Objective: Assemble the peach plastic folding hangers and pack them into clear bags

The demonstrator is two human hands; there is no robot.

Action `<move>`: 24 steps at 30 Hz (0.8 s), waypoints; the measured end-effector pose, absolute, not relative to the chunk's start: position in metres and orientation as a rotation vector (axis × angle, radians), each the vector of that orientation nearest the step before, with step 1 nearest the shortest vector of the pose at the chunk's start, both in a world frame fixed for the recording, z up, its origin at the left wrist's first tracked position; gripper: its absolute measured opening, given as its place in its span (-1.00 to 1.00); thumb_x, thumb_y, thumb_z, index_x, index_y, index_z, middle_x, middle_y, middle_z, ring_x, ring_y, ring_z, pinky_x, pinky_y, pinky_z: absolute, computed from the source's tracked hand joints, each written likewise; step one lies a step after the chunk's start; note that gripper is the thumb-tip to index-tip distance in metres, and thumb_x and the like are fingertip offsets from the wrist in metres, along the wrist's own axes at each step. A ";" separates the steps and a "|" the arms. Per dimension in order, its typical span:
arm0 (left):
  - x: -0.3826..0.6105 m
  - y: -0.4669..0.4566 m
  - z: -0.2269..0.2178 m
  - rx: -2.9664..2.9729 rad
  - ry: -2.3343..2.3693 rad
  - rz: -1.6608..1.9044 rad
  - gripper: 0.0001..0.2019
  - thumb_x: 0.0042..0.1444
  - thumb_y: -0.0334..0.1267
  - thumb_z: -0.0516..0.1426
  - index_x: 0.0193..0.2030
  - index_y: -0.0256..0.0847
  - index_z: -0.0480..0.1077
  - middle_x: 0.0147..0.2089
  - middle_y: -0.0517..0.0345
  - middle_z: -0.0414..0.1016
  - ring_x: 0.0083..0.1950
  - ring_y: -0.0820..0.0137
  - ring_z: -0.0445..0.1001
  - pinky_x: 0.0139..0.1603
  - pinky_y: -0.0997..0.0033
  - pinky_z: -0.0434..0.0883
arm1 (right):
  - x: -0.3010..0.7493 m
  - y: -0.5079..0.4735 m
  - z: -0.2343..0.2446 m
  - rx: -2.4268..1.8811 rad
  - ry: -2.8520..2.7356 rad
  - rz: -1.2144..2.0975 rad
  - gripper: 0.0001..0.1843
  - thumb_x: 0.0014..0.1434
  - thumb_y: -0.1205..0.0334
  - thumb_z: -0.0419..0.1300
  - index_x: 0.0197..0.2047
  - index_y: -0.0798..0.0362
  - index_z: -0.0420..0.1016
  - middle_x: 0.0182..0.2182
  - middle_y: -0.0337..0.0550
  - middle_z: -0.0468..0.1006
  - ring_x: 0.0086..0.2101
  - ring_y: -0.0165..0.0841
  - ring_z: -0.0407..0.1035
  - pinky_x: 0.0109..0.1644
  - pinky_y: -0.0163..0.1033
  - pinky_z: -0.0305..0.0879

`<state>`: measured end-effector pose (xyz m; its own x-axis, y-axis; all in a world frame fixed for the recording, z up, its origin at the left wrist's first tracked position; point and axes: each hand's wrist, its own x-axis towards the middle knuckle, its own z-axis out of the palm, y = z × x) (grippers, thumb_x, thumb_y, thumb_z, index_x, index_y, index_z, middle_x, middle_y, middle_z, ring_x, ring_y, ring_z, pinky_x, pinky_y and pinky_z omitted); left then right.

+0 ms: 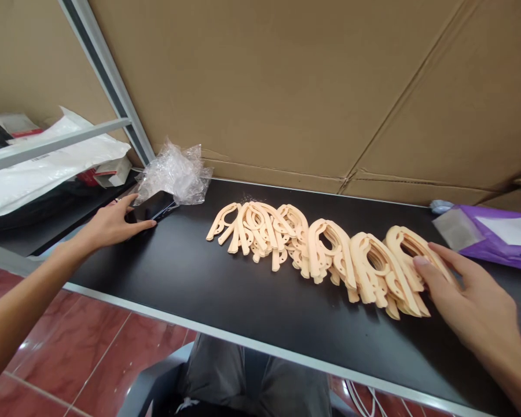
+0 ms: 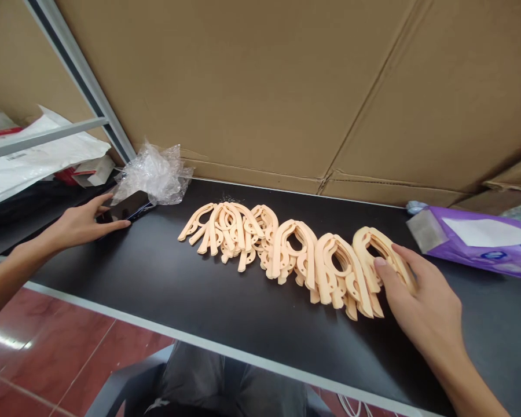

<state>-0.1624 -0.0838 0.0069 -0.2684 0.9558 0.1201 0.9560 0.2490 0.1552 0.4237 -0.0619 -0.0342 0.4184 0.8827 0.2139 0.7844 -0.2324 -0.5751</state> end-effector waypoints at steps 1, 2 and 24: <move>-0.163 -0.086 0.006 -1.851 -2.528 -0.327 -0.08 0.13 0.24 0.18 0.44 -0.41 0.11 0.17 -0.35 0.54 0.20 -0.14 0.53 0.22 -0.13 0.42 | 0.423 -0.062 -0.034 -2.061 -1.409 0.198 -0.08 -0.09 -0.36 0.00 0.16 0.06 0.56 0.17 0.07 0.56 0.19 0.15 0.39 0.35 0.17 0.20; -0.163 -0.088 0.006 -1.804 -2.567 -0.344 -0.09 0.13 0.24 0.19 0.44 -0.35 0.13 0.16 -0.31 0.55 0.20 -0.10 0.54 0.24 -0.08 0.42 | 0.423 -0.062 -0.034 -2.063 -1.416 0.192 -0.06 -0.09 -0.36 0.00 0.17 0.09 0.56 0.17 0.08 0.56 0.19 0.15 0.39 0.35 0.16 0.21; -0.168 -0.128 0.031 -1.215 -3.010 -1.806 -0.32 0.03 0.04 0.27 0.24 -0.32 0.44 0.01 -0.09 0.62 -0.21 0.32 0.56 -0.09 0.25 0.55 | 0.432 -0.060 -0.042 -2.049 -1.440 0.176 -0.31 -0.02 -0.29 0.07 0.05 -0.09 0.56 0.14 0.11 0.57 0.18 0.11 0.41 0.31 0.17 0.23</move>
